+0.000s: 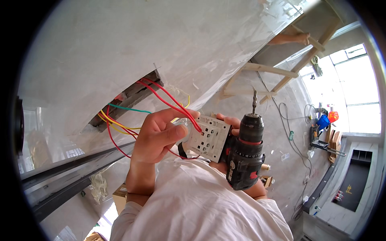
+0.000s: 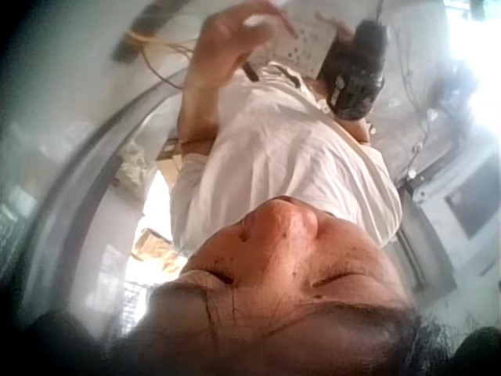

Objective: The person installs electrical outlets into a wall cavity. They use a power drill to secure the outlet to the wall, strip the ends of colored wires with pliers, and connect the wires to the terminal screws on the back of the outlet. The person repeats this process for multiple outlets in the same wall section.

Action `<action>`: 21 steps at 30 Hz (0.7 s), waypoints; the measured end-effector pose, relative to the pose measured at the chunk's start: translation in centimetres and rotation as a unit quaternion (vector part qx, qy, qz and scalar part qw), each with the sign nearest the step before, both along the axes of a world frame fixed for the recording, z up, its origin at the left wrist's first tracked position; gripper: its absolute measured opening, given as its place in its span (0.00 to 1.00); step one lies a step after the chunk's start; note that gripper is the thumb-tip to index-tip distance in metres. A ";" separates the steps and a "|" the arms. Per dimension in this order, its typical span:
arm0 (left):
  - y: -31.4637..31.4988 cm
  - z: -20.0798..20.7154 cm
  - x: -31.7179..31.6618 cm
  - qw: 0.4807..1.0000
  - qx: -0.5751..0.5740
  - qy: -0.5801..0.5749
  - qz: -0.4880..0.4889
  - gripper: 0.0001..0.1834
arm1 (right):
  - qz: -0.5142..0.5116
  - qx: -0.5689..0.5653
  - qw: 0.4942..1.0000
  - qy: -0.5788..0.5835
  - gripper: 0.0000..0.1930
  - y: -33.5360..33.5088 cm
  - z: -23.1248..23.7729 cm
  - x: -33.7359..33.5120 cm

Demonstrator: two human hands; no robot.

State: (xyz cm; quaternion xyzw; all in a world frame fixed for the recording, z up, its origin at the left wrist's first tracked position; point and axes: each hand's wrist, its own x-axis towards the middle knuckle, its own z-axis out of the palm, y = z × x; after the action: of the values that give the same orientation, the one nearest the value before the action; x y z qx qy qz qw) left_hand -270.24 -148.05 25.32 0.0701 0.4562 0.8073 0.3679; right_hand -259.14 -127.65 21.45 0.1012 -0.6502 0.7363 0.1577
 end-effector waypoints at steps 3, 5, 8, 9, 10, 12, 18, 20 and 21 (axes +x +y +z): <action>1.3 0.3 -0.3 1.000 0.002 0.011 0.026 0.13 | -0.008 0.024 1.000 0.018 0.45 0.0 0.1 0.0; 1.7 0.4 -0.4 0.999 -0.010 0.029 0.040 0.11 | -0.015 0.050 0.998 0.037 0.45 0.1 0.1 0.1; 1.8 0.4 -0.3 0.996 -0.031 0.047 0.067 0.09 | -0.028 0.062 0.997 0.031 0.46 0.1 0.2 0.3; 1.8 0.4 -0.2 0.996 -0.030 0.047 0.073 0.09 | -0.029 0.045 0.998 0.028 0.46 -0.2 0.3 0.2; 1.7 0.5 -0.1 0.996 -0.032 0.051 0.072 0.09 | -0.030 0.028 0.999 0.026 0.46 -0.4 0.3 0.2; 1.4 0.5 -0.1 0.995 -0.038 0.061 0.066 0.10 | -0.027 0.005 0.999 0.021 0.48 -0.4 -0.1 0.2; 0.8 -0.3 -0.3 0.996 -0.025 0.077 0.033 0.10 | 0.002 -0.032 0.999 0.020 0.49 0.3 -0.7 -0.1; 0.7 -0.5 -0.4 0.996 -0.025 0.081 0.020 0.10 | 0.003 -0.048 0.999 0.012 0.48 0.3 -0.7 -0.1; 0.7 -0.7 -0.4 0.996 -0.021 0.082 0.017 0.10 | 0.001 -0.058 0.998 0.009 0.48 0.3 -0.7 -0.1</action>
State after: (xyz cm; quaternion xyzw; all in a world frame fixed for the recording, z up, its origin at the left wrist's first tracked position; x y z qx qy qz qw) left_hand -270.68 -147.39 24.63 0.1204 0.5029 0.7949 0.3173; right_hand -259.27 -127.39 20.75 0.0995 -0.6049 0.7719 0.1685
